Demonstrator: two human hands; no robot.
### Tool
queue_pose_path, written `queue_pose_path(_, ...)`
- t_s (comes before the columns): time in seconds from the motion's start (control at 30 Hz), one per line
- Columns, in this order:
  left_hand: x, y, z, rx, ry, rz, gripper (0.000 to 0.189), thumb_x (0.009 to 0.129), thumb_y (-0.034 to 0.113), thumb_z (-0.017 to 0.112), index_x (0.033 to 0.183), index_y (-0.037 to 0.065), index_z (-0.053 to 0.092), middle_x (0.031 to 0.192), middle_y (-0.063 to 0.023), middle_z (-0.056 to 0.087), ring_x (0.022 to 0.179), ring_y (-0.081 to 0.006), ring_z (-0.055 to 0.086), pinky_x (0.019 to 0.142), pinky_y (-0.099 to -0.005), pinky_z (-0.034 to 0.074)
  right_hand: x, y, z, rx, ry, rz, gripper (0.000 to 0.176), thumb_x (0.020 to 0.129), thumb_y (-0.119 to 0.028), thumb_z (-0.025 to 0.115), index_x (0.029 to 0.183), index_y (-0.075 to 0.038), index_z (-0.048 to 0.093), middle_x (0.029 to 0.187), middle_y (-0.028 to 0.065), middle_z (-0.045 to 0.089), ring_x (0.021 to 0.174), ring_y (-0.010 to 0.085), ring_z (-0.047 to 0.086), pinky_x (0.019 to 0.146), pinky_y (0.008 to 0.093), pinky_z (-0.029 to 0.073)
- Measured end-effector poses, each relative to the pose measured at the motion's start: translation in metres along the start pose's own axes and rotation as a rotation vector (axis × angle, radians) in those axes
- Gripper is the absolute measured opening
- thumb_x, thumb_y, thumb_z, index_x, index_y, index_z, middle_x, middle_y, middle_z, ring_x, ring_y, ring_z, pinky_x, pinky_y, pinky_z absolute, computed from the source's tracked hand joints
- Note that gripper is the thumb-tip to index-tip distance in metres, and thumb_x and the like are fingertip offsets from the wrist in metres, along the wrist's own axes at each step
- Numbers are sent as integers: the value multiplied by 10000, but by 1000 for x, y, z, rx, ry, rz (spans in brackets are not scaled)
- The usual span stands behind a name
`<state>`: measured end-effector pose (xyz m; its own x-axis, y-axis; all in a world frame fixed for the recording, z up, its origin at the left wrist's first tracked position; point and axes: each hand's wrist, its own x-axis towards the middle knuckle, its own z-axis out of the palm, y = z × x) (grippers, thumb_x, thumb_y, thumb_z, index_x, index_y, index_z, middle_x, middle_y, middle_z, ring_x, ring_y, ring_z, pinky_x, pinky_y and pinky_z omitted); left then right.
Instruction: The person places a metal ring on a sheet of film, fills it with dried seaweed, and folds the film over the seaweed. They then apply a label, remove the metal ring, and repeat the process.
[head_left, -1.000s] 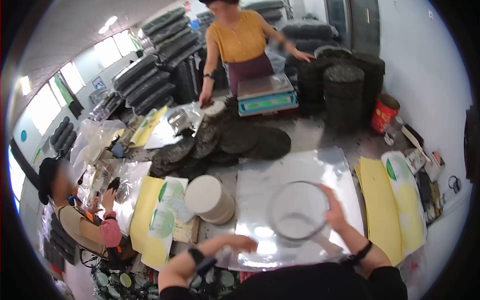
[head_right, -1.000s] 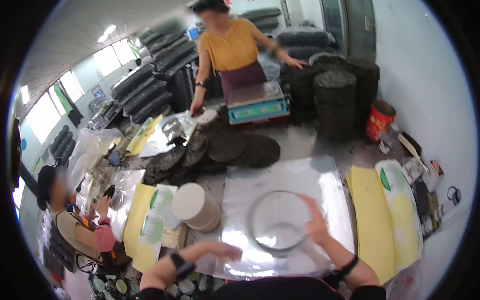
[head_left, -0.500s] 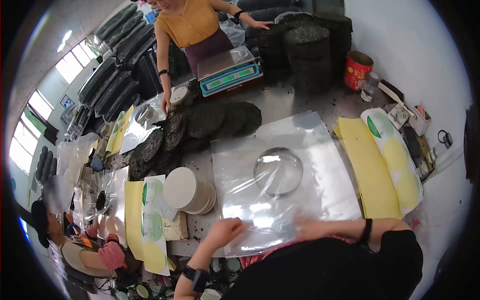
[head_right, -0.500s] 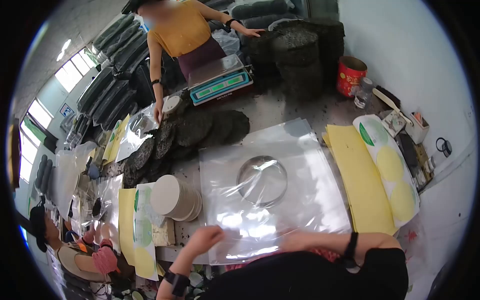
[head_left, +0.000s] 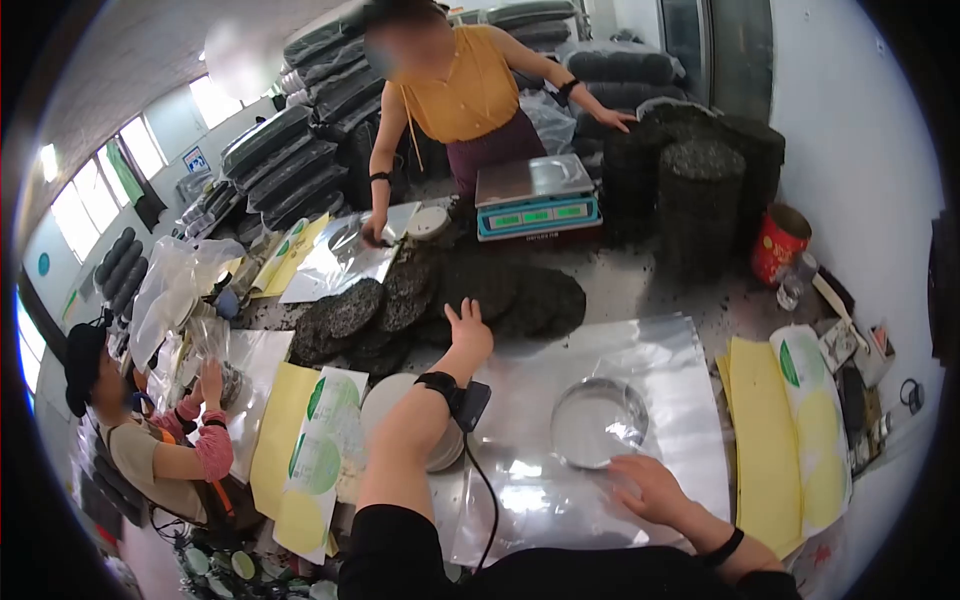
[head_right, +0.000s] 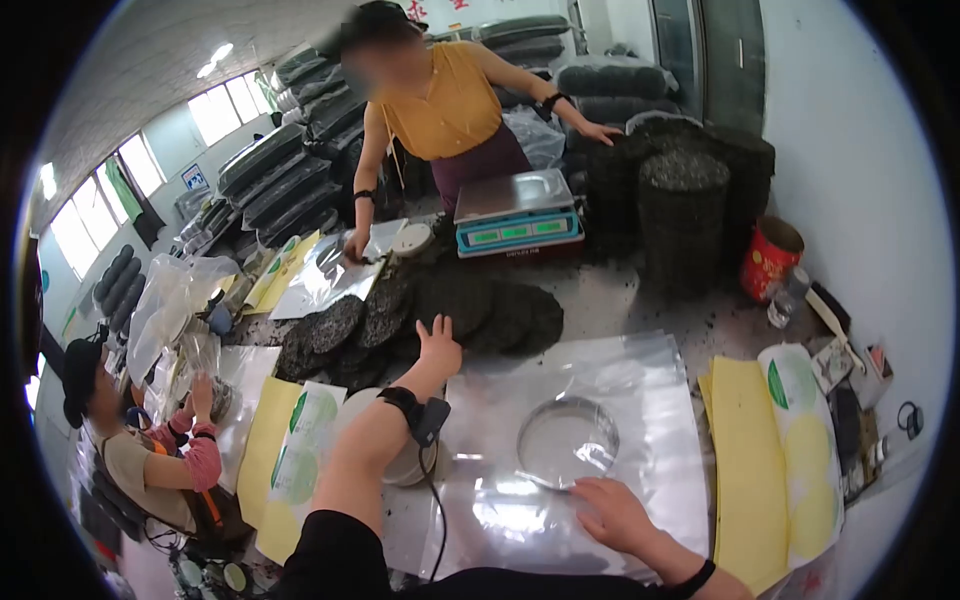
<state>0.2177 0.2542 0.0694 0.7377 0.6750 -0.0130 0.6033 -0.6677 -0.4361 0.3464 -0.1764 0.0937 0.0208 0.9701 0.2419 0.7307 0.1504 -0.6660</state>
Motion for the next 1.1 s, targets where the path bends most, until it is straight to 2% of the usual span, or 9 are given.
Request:
queue_pose_path(0.1,18,-12,-6,-20,-45,-21,362,882,193,491,1167,43,657,1432,-139,420,1339,-264,355,1061,-728,85,-4,15,-21,-80,-32,-24,371,775,-171,667,1132,-78,628,1167,122,617,1107,309,557,970,407,425)
queue_pose_path(0.2,13,-26,-32,41,440,-74,317,894,178,490,1110,24,663,1361,-101,484,1306,-222,394,1076,-700,124,11,46,-31,-39,66,15,382,768,-163,672,1137,-76,625,1161,125,621,1093,315,566,972,414,424)
queue_pose_path(0.4,-98,20,-119,-278,679,431,347,881,175,533,1197,34,566,1291,-64,539,1271,-173,458,1114,-588,192,139,5,-67,-512,285,-147,1019,618,-243,816,1433,11,260,1495,209,256,1403,387,225,1135,557,182)
queue_pose_path(0.53,-183,12,-127,-346,581,461,431,878,178,566,1278,26,518,1415,-111,452,1346,-274,388,1134,-542,187,176,52,-21,-382,299,-380,668,606,28,671,1258,-67,564,1286,131,565,1229,298,512,1055,474,368)
queue_pose_path(0.63,-238,-23,-71,-472,499,-187,501,896,218,568,1357,54,459,1472,-181,361,1379,-360,311,1122,-577,181,153,46,-13,-175,527,-263,568,577,113,553,1099,-78,668,1102,94,666,1087,279,610,969,409,453)
queue_pose_path(0.67,-255,-29,-56,-469,415,-369,500,906,227,561,1365,60,451,1482,-194,339,1384,-368,297,1120,-582,181,143,56,-8,74,564,-98,458,668,99,559,1083,-60,668,1083,100,668,1064,265,619,926,349,467)
queue_pose_path(0.73,-272,-28,-34,-627,290,-219,539,889,245,593,1378,76,444,1482,-193,338,1380,-378,298,1112,-563,223,132,71,-12,426,622,476,213,877,-78,620,1071,5,654,1073,91,666,1023,205,620,879,287,451)
queue_pose_path(0.97,-276,-80,-74,-886,-57,103,527,846,158,627,1345,62,487,1441,-190,410,1355,-358,355,1098,-441,327,80,86,-53,1533,833,378,370,855,-38,630,1219,-22,564,1167,96,624,1080,235,599,954,384,489)
queue_pose_path(1.1,-254,-60,-76,-844,444,-119,390,852,9,560,1241,18,576,1236,-193,597,1174,-356,556,979,-400,466,29,117,-70,1609,986,454,360,828,-12,640,1181,-50,581,1123,85,638,1054,242,612,951,386,497)
